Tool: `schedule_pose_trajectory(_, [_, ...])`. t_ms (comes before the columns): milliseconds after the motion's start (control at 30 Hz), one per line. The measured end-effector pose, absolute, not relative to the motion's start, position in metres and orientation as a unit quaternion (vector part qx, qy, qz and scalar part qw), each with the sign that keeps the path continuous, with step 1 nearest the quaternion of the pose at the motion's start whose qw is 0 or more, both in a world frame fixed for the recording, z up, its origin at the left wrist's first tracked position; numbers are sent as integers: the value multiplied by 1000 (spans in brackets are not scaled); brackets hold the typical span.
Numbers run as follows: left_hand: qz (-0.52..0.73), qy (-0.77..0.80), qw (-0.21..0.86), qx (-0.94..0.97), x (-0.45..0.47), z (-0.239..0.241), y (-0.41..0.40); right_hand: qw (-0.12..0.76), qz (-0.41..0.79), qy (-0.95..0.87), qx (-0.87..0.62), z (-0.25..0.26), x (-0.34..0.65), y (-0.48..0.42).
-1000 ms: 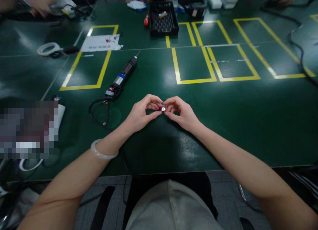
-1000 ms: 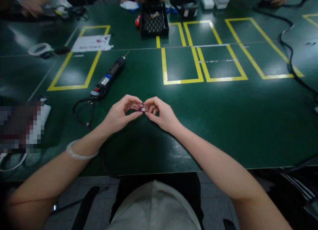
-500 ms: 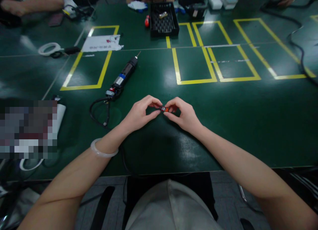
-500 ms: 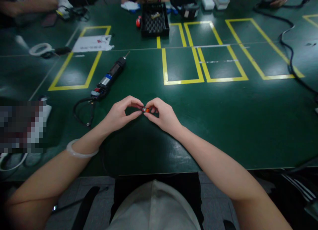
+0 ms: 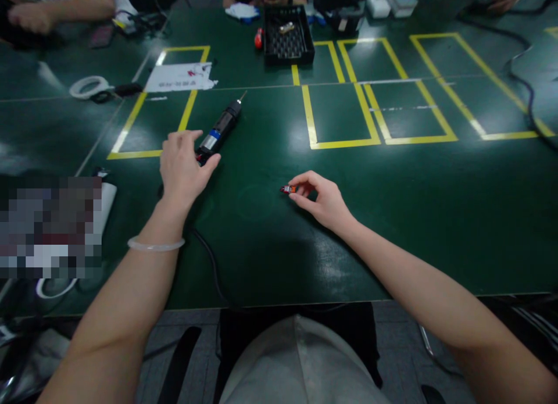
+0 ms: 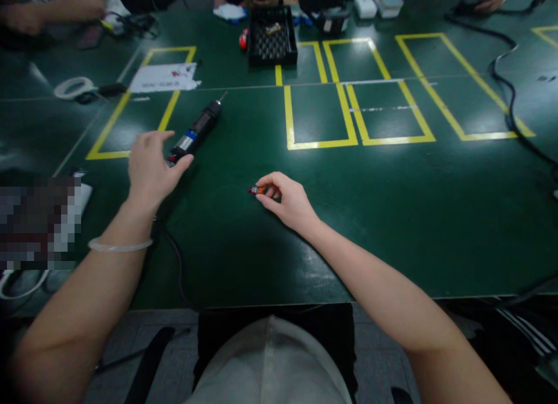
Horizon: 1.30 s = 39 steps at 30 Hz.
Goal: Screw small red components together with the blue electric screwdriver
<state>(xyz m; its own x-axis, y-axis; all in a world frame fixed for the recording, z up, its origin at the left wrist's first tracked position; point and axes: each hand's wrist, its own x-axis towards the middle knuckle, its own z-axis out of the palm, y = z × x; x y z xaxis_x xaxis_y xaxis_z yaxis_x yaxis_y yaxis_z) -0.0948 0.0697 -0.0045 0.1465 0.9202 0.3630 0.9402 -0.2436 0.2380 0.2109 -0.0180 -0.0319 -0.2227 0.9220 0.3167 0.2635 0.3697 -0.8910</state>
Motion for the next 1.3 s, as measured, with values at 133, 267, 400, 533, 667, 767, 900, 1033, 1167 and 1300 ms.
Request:
schedule_pose_trajectory(133, [-219,-548,23,-807,-52,12,43,451,379,-680,-437,-32,211,-18])
schedule_pose_trajectory(267, [-214,-570,57,-792,-56,12,44,451,392,-670,-440,-31,211,-17])
schedule_pose_trajectory(400, [-165,-653,36,-739,-97,-1,68,450,396,-668,-441,-32,210,-17])
schedule_pose_trajectory(533, [-62,-687,-25,-724,-118,-9,82,451,401,-669,-435,-33,209,-17])
schedule_pose_trajectory(667, [-70,-682,-14,-728,-108,-7,78,444,403,-671,-436,-34,209,-17])
schedule_pose_trajectory(767, [-69,-683,-22,-727,-93,-3,70,442,406,-672,-434,-36,209,-16])
schedule_pose_trajectory(900, [-60,-659,-26,-749,-67,0,54,440,398,-675,-438,-37,208,-15])
schedule_pose_trajectory(1033, [-43,-613,-25,-789,-33,2,29,429,376,-695,-437,-37,207,-15])
schedule_pose_trajectory(1167, [-33,-555,-30,-830,-4,4,2,415,346,-719,-437,-38,208,-16])
schedule_pose_trajectory(1300, [-35,-502,-32,-864,10,5,-14,411,312,-746,-422,-36,209,-18])
